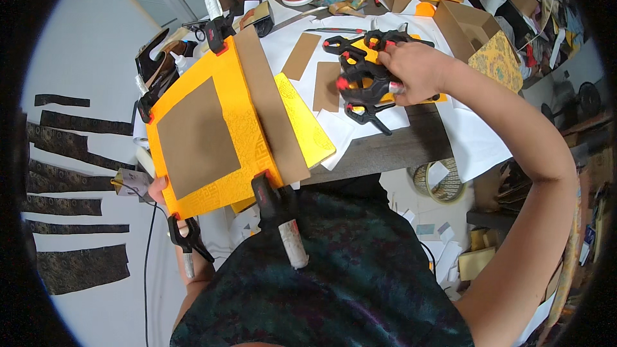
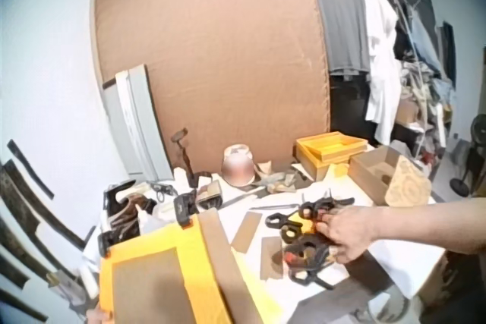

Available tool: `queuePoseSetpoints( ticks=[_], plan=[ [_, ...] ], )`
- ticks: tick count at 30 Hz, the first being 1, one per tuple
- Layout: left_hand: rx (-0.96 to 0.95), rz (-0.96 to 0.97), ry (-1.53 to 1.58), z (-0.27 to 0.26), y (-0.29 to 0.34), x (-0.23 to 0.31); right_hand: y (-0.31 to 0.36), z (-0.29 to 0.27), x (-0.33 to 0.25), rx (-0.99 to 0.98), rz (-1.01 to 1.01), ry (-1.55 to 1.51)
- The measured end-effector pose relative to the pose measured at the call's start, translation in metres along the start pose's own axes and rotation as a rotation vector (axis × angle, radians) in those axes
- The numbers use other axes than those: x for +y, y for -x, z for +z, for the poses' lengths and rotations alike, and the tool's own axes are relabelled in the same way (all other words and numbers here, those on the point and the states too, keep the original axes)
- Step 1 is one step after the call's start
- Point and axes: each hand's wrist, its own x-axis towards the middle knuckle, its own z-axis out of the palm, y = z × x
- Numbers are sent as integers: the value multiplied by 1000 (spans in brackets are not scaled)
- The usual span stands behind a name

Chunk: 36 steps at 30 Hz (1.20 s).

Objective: The person applies adhesive to a rectangular board, places a patterned fabric over it, and uses an iron to press the fabric onto the board. They then clamp the assembly with multiple clamps and add a cardboard backing.

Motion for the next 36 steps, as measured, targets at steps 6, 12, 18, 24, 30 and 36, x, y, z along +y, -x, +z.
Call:
queuePoseSetpoints(
  ticks=[6,12,18,24,30,36],
  plan=[
    [17,21,-80,5,-4,1,-9,13,11,-106,57,-500],
    [-20,-23,-37,-3,4,4,-14,18,0,26,-67,-538],
    [62,-7,-144,7,2,7,-39,-53,-22,48,-62,-268],
    [79,-9,-123,29,-5,3,-69,-73,-48,-12,-185,-194],
    [128,-35,-105,37,-5,0,-80,-77,-47,-148,-172,-288],
    [172,8,-117,34,-4,-9,-93,-75,-24,64,-216,-215]
  ],
)
